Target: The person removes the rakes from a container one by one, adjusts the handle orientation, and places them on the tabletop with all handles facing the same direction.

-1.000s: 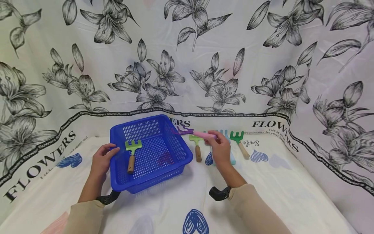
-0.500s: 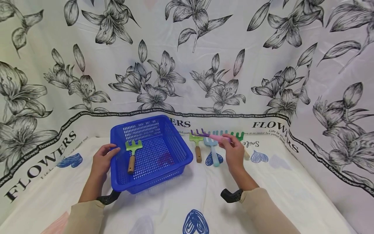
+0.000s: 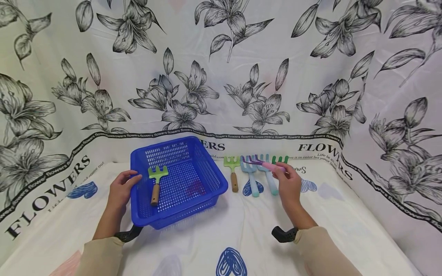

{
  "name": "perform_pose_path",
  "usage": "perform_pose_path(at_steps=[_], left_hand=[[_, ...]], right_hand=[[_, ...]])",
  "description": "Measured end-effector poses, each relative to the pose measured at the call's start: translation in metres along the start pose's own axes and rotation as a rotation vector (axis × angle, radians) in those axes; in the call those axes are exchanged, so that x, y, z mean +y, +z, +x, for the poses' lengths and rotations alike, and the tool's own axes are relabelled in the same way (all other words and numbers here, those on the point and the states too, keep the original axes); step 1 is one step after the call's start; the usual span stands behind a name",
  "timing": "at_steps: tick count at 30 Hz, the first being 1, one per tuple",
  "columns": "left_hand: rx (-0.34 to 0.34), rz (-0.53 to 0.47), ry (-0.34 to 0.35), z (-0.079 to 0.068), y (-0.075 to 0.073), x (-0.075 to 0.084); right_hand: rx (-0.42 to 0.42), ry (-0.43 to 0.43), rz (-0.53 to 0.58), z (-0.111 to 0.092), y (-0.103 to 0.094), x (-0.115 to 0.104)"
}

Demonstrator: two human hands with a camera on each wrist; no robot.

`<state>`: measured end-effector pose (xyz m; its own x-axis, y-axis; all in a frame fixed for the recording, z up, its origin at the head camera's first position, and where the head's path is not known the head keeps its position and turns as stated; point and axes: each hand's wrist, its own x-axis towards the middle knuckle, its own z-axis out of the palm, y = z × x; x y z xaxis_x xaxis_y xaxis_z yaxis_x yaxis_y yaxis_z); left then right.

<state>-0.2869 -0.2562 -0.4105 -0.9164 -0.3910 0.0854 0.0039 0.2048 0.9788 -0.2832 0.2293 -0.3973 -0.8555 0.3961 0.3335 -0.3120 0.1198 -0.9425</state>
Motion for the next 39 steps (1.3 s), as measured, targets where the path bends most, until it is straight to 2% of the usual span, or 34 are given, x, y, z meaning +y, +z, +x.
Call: perform_pose_path(at_steps=[9,24,39], left_hand=[[-0.002,-0.008,-0.016,-0.001,-0.001,0.001],[-0.001,-0.007,-0.019,0.000,-0.001,0.002],[-0.002,-0.005,-0.026,-0.001,0.000,0.003]], right_hand=[[0.091,0.011,-0.015,0.006,-0.015,0.007],[0.217,0.041,-0.189,0.012,-0.043,0.014],[0.287,0.071,-0.195,0.022,-0.063,0.027]])
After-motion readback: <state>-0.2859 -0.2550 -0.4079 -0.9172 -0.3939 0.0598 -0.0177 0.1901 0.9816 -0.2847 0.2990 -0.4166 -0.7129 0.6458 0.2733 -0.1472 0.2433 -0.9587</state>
